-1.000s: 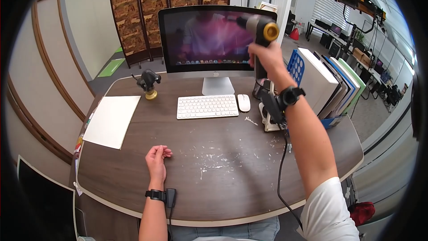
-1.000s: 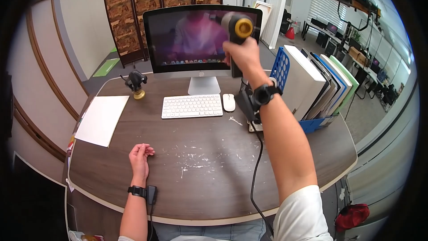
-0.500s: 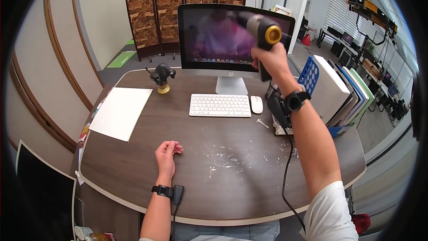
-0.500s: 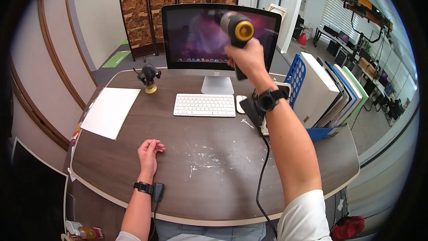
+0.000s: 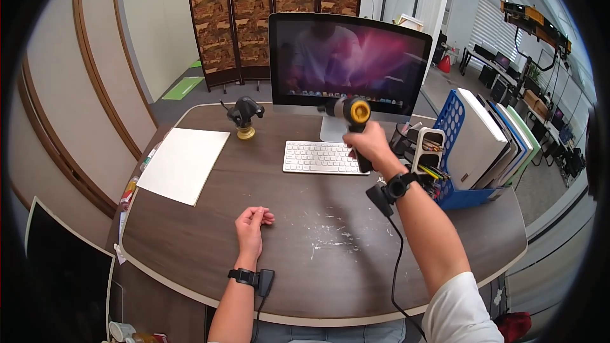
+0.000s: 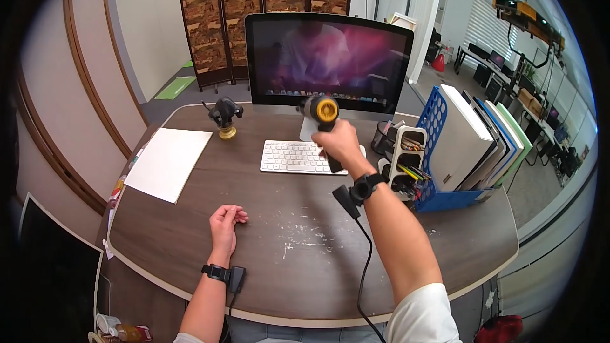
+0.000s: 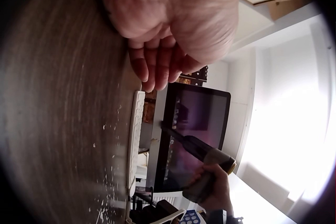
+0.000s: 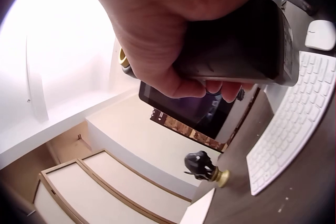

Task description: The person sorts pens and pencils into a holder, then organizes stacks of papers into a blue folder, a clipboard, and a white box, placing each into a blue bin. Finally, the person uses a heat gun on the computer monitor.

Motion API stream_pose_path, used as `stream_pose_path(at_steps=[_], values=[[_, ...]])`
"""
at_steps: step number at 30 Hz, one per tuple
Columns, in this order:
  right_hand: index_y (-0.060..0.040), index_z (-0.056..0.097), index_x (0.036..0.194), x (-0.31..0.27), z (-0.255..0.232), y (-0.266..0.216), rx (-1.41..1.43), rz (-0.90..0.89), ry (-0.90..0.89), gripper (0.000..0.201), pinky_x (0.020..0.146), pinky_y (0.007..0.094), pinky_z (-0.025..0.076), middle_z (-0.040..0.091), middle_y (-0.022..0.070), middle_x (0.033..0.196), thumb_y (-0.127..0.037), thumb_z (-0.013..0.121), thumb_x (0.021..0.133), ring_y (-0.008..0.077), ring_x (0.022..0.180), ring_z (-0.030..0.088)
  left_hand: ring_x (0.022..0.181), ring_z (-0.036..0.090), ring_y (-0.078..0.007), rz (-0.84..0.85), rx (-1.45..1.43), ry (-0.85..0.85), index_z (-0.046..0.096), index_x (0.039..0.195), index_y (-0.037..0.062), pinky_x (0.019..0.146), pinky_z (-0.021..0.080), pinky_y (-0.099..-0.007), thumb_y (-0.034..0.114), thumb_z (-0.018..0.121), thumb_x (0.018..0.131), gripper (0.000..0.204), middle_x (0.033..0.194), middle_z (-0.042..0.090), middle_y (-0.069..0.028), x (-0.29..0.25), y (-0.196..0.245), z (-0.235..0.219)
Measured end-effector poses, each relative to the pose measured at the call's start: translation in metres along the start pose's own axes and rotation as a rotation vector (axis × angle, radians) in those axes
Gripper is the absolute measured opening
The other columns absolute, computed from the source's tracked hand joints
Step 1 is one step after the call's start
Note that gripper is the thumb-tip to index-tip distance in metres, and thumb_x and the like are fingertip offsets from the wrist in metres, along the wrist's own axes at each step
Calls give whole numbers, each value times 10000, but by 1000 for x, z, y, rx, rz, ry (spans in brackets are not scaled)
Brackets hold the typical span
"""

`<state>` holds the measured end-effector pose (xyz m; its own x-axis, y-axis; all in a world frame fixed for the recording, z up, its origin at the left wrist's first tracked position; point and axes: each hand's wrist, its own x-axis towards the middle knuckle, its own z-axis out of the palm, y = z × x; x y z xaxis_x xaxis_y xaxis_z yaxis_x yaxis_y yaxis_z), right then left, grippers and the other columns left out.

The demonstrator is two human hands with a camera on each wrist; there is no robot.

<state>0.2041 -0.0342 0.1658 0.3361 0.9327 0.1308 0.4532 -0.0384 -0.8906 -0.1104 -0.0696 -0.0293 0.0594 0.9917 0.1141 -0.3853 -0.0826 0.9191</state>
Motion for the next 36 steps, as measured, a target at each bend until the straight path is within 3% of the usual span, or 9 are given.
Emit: stream_pose_path(at_steps=[7, 10, 13, 17, 21, 25, 28, 31, 36], values=[[44, 669, 758, 46, -14, -88, 279, -399, 133, 149, 541, 305, 533, 666, 73, 625, -101, 704, 760, 155, 563, 678, 748, 667, -167, -7, -7, 8, 667, 956, -39, 719, 543, -288, 122, 594, 1015, 186, 837, 700, -111, -1, 0, 1], [39, 672, 752, 55, -1, -82, 300, -340, 129, 150, 540, 300, 532, 668, 65, 626, -107, 703, 758, 157, 564, 678, 748, 668, -166, 1, -8, -3, 668, 955, -39, 720, 544, -286, 121, 594, 1014, 186, 839, 702, -110, -1, 0, 0], [55, 683, 784, 43, 25, -39, 123, -285, 52, 179, 556, 314, 551, 679, 95, 639, -119, 704, 743, 168, 562, 687, 749, 668, -164, -9, 2, 6, 669, 955, -40, 720, 543, -284, 113, 588, 1014, 183, 843, 705, -110, -1, 1, 1], [75, 680, 848, 12, 50, -7, -135, -29, -128, 248, 602, 328, 580, 701, 140, 679, -140, 702, 726, 202, 588, 716, 752, 669, -161, -6, 4, -2, 669, 954, -41, 720, 542, -284, 109, 585, 1015, 182, 843, 706, -111, -1, -2, -1], [76, 677, 847, 35, 52, -19, 19, -179, -81, 247, 584, 332, 569, 698, 150, 672, -140, 694, 728, 196, 579, 708, 754, 669, -160, -13, 4, 14, 668, 955, -43, 722, 541, -284, 112, 589, 1015, 184, 840, 706, -109, 0, -1, 1], [48, 690, 835, 55, 40, -86, 173, -356, 61, 184, 566, 309, 558, 694, 96, 663, -114, 723, 755, 160, 571, 695, 755, 670, -162, -21, 10, 14, 668, 956, -44, 725, 541, -284, 112, 591, 1014, 184, 841, 706, -108, 0, 1, 1], [44, 686, 819, 71, 44, -103, 298, -409, 108, 165, 561, 305, 557, 693, 80, 667, -103, 726, 755, 150, 566, 689, 753, 670, -163, -26, 14, 17, 668, 955, -44, 724, 542, -285, 112, 589, 1014, 184, 841, 706, -110, 0, 1, 2], [44, 675, 794, 74, 57, -85, 384, -314, 12, 141, 553, 308, 560, 671, 81, 646, -88, 709, 754, 154, 551, 676, 747, 669, -164, -3, 2, 8, 669, 958, -43, 723, 544, -286, 109, 586, 1013, 182, 841, 706, -114, 0, -2, 1], [47, 665, 786, 33, 74, -8, 37, -51, -174, 173, 527, 309, 553, 674, 115, 650, -110, 710, 727, 178, 547, 680, 741, 669, -169, -6, 2, 15, 667, 958, -42, 719, 545, -285, 110, 586, 1014, 181, 842, 706, -118, 1, -2, 0]])
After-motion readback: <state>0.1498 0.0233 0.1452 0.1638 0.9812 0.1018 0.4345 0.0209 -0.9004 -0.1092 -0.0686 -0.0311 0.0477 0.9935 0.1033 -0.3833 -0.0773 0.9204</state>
